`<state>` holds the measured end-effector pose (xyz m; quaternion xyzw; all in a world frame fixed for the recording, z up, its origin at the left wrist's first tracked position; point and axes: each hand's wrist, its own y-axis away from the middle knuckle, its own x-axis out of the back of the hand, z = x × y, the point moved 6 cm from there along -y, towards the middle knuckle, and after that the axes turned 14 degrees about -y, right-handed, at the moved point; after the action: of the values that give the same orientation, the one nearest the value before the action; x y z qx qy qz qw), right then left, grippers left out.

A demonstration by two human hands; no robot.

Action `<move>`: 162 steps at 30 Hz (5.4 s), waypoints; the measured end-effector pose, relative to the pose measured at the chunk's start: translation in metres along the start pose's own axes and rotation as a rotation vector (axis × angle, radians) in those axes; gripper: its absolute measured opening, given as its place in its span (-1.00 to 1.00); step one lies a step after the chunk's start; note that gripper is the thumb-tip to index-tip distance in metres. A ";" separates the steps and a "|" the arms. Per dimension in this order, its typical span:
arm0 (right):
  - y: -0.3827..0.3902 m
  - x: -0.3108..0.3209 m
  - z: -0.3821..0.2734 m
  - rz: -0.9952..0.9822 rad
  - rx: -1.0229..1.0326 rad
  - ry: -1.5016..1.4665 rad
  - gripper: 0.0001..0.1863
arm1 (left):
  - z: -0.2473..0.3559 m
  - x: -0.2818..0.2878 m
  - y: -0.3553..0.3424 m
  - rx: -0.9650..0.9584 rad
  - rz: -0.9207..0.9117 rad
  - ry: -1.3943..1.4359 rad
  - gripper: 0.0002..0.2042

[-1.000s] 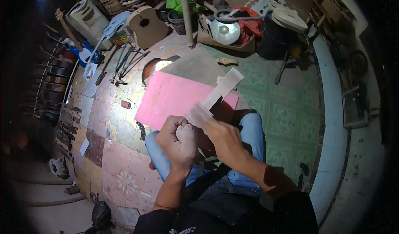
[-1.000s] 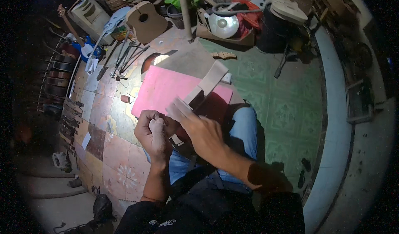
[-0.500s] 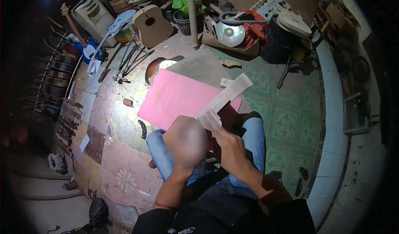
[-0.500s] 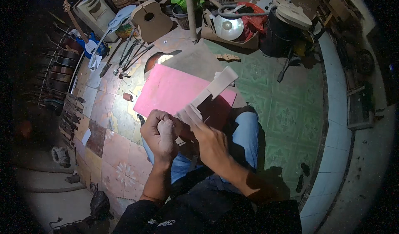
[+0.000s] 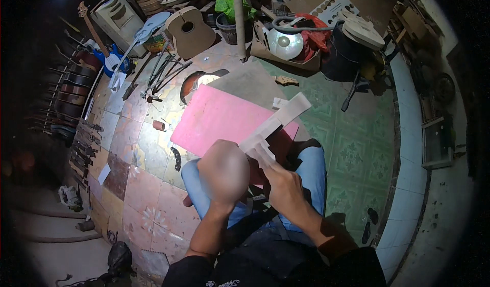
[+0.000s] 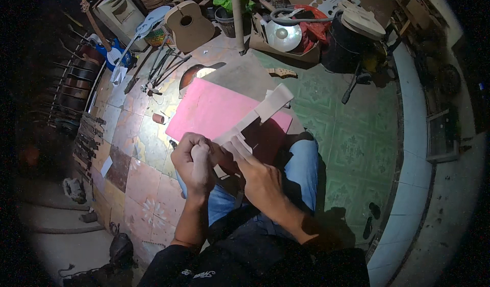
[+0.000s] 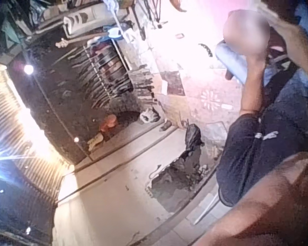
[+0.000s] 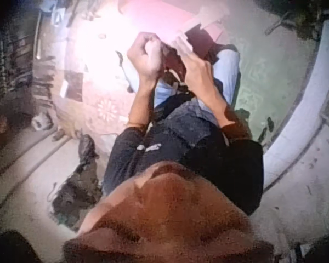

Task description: The person sands the edges and inner cutouts of a wooden guitar body with a small piece of sandpaper, occasionally turning the body over and brushing away dust with their hand.

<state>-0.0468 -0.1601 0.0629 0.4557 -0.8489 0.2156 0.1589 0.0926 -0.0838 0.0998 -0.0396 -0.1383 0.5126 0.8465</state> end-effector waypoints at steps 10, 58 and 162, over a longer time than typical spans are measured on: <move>-0.023 0.006 -0.018 -0.012 0.045 -0.031 -0.33 | -0.003 0.002 0.007 -0.127 -0.018 -0.067 -0.91; -0.105 0.026 0.021 0.081 0.026 -0.228 -0.62 | -0.037 0.050 -0.037 -0.497 0.299 -0.094 -0.54; -0.037 -0.009 0.000 -0.061 -0.037 -0.045 -0.21 | -0.012 0.001 -0.020 -0.271 0.269 -0.084 -0.63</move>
<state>-0.0108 -0.1717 0.0673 0.4830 -0.8419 0.1845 0.1547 0.1135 -0.0915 0.0926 -0.1502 -0.2346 0.5991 0.7506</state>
